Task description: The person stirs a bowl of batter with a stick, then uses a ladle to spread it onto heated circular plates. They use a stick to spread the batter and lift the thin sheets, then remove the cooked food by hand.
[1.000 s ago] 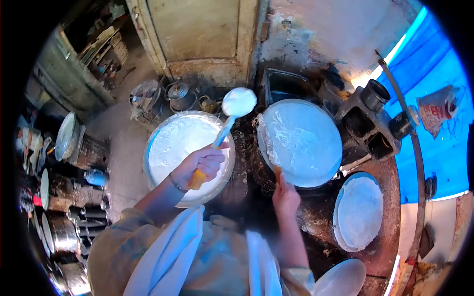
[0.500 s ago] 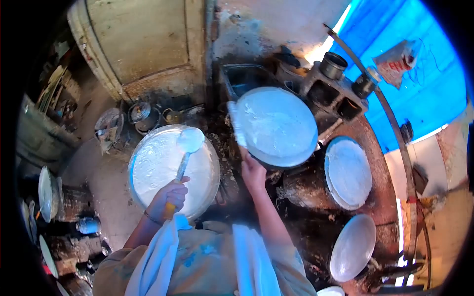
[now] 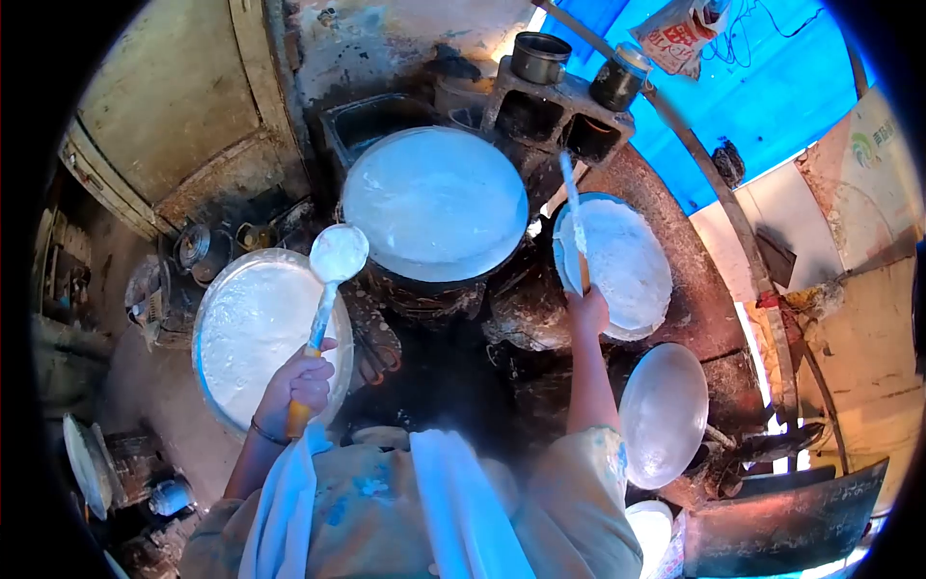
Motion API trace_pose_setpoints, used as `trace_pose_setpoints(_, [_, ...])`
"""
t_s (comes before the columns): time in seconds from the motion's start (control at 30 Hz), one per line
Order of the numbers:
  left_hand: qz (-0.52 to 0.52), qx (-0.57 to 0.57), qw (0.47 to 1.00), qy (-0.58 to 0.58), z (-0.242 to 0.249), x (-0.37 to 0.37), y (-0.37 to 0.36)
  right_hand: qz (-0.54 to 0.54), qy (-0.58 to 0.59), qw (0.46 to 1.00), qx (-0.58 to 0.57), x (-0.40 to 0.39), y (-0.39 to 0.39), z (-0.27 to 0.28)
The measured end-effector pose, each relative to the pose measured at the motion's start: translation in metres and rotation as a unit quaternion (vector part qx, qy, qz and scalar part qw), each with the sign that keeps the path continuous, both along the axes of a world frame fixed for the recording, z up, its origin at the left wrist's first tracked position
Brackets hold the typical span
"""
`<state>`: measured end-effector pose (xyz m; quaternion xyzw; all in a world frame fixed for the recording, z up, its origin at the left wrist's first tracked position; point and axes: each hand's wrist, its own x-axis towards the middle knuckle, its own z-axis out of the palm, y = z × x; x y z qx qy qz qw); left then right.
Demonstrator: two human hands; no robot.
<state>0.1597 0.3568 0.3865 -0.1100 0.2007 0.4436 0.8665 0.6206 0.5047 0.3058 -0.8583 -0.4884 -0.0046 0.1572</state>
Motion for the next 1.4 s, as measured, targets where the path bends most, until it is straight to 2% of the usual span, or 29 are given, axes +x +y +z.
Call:
trace_pose_setpoints(0.07, [-0.013,0.016,1.000,-0.007,0.009,0.023,0.002,0.007,0.039,0.995,-0.088,0.020,0.003,0.004])
trace_pose_setpoints(0.13, [-0.005,0.032,0.999,0.013,0.016,0.047,0.005,0.031,0.034,0.997,-0.068,0.031,0.003,0.004])
trace_pose_setpoints(0.2, [-0.023,0.048,0.997,0.047,0.019,0.069,0.009,0.118,-0.086,0.989,0.031,0.042,0.005,0.002])
trace_pose_setpoints(0.23, [-0.028,0.056,0.997,0.043,0.020,0.080,0.012,0.127,-0.086,0.988,0.030,0.050,0.009,0.006])
trace_pose_setpoints(0.3, [-0.034,0.069,0.996,0.046,0.023,0.101,0.015,0.129,-0.136,0.971,0.149,0.063,0.016,0.018])
trace_pose_setpoints(0.37, [-0.067,0.092,0.992,0.057,0.023,0.115,0.021,0.120,-0.110,0.969,0.188,0.081,0.019,0.039])
trace_pose_setpoints(0.4, [-0.080,0.099,0.991,0.037,0.016,0.120,0.024,0.119,-0.090,0.957,0.249,0.091,0.016,0.051])
trace_pose_setpoints(0.43, [-0.094,0.106,0.990,0.024,0.009,0.126,0.028,0.071,-0.132,0.962,0.230,0.097,0.012,0.067])
trace_pose_setpoints(0.47, [-0.105,0.111,0.988,0.012,0.005,0.130,0.030,0.076,-0.131,0.953,0.263,0.108,0.007,0.079])
trace_pose_setpoints(0.5, [-0.120,0.118,0.984,0.053,0.006,0.136,0.033,0.049,-0.126,0.943,0.305,0.115,-0.002,0.090])
trace_pose_setpoints(0.53, [-0.133,0.121,0.979,0.095,0.009,0.141,0.035,0.085,-0.105,0.923,0.361,0.131,-0.011,0.095])
trace_pose_setpoints(0.57, [-0.142,0.100,0.979,0.105,0.015,0.145,0.037,0.056,-0.153,0.921,0.354,0.135,-0.026,0.109])
trace_pose_setpoints(0.67, [-0.190,0.099,0.970,0.117,0.020,0.149,0.047,-0.047,-0.051,0.916,0.396,0.114,-0.087,0.136])
trace_pose_setpoints(0.83, [-0.305,0.108,0.942,0.087,0.001,0.147,0.065,-0.126,-0.040,0.910,0.394,0.069,-0.225,0.159])
trace_pose_setpoints(0.87, [-0.340,0.111,0.930,0.082,-0.002,0.149,0.068,-0.154,0.030,0.898,0.411,0.058,-0.251,0.166])
trace_pose_setpoints(0.93, [-0.378,0.108,0.916,0.074,-0.009,0.155,0.070,-0.186,-0.008,0.922,0.341,0.044,-0.306,0.171])
trace_pose_setpoints(0.97, [-0.408,0.065,0.910,0.040,-0.011,0.158,0.072,-0.140,0.049,0.916,0.373,0.046,-0.334,0.163])
trace_pose_setpoints(1.0, [-0.428,0.045,0.903,0.009,-0.013,0.162,0.073,-0.161,0.066,0.927,0.332,0.025,-0.354,0.164])
trace_pose_setpoints(1.03, [-0.426,-0.025,0.903,-0.053,-0.010,0.168,0.072,-0.223,0.114,0.925,0.287,0.007,-0.363,0.174])
trace_pose_setpoints(1.07, [-0.443,-0.070,0.889,-0.089,-0.017,0.174,0.073,-0.244,0.105,0.913,0.311,-0.007,-0.371,0.168])
trace_pose_setpoints(1.1, [-0.471,-0.081,0.874,-0.088,-0.016,0.182,0.072,-0.269,0.055,0.928,0.253,-0.015,-0.387,0.164])
trace_pose_setpoints(1.13, [-0.493,-0.081,0.863,-0.072,-0.013,0.192,0.069,-0.285,-0.003,0.926,0.248,-0.023,-0.401,0.157])
trace_pose_setpoints(1.2, [-0.530,-0.076,0.840,-0.086,-0.020,0.210,0.064,-0.372,-0.011,0.911,0.176,-0.044,-0.430,0.152])
trace_pose_setpoints(1.3, [-0.573,-0.031,0.817,-0.057,-0.015,0.223,0.067,-0.482,-0.027,0.863,0.146,-0.086,-0.467,0.149])
trace_pose_setpoints(1.4, [-0.615,-0.007,0.787,-0.060,-0.016,0.250,0.038,-0.549,-0.100,0.809,0.187,-0.114,-0.565,0.137])
